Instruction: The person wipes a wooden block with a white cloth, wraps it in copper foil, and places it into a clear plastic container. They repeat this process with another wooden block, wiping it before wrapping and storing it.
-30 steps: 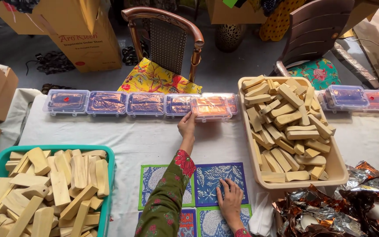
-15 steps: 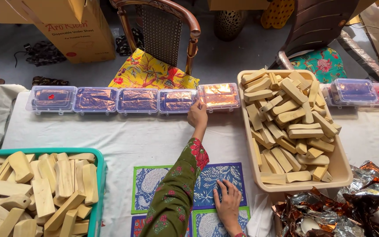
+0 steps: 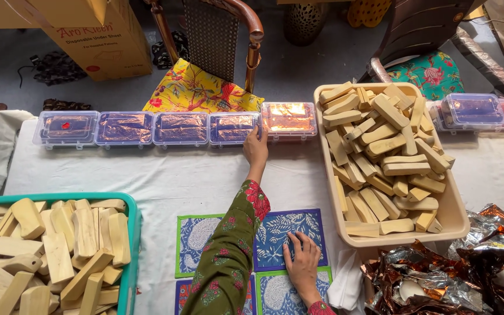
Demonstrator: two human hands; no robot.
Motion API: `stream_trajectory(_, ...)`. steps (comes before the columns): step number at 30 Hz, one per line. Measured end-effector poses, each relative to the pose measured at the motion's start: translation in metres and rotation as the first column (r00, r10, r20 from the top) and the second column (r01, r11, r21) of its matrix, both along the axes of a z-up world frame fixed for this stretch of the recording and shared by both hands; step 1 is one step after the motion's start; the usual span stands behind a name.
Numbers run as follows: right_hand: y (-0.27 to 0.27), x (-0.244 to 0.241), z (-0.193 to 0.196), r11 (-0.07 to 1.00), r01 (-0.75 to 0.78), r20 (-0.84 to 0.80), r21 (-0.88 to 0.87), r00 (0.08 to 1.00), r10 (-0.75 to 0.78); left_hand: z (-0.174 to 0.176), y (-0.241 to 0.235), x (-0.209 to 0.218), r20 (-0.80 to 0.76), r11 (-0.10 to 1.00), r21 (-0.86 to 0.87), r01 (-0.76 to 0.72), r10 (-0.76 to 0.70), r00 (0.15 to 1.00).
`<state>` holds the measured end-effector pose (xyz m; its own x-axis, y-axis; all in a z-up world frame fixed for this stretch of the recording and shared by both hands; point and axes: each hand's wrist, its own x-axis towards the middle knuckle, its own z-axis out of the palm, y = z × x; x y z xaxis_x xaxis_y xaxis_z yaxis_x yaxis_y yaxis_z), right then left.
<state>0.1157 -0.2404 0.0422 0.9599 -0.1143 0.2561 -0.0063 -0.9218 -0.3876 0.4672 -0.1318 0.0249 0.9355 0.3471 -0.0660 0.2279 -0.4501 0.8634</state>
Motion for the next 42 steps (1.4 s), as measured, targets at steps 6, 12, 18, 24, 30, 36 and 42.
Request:
stream_trajectory(6, 0.001, -0.001, 0.002, 1.0, -0.008, 0.03, -0.015, 1.0, 0.008, 0.025, 0.022, -0.144, 0.45, 0.956, 0.237, 0.173, -0.266, 0.853)
stream_trajectory(12, 0.003, -0.005, 0.006, 0.999, -0.01, 0.06, -0.042, 0.998, 0.012, 0.004, 0.055, -0.401, 0.033, 0.782, 0.39, 0.486, -0.539, 0.841)
stream_trajectory(18, 0.004, -0.009, -0.001, 0.997, -0.013, 0.08, -0.08, 0.997, 0.02, -0.029, 0.083, -0.498, 0.027, 0.735, 0.539, 0.411, -0.502, 0.864)
stream_trajectory(24, 0.001, -0.059, 0.012, 0.995, 0.04, 0.16, -0.09, 0.987, -0.025, 0.002, 0.087, -0.501, 0.053, 0.698, 0.587, 0.411, -0.539, 0.841)
stream_trajectory(30, -0.035, -0.112, 0.012, 0.944, 0.311, 0.162, -0.108, 0.942, -0.292, -0.011, 0.09, -0.508, 0.123, 0.745, 0.539, 0.394, -0.532, 0.838)
stream_trajectory(36, -0.119, -0.1, -0.094, 0.95, 0.312, 0.054, -0.031, 0.949, -0.31, 0.001, 0.097, -0.508, 0.147, 0.822, 0.387, 0.419, -0.503, 0.852)
stream_trajectory(42, -0.053, -0.097, 0.017, 0.639, 0.184, -0.138, 0.747, 0.983, -0.122, 0.021, 0.092, -0.497, 0.101, 0.887, -0.185, 0.423, -0.41, 0.906)
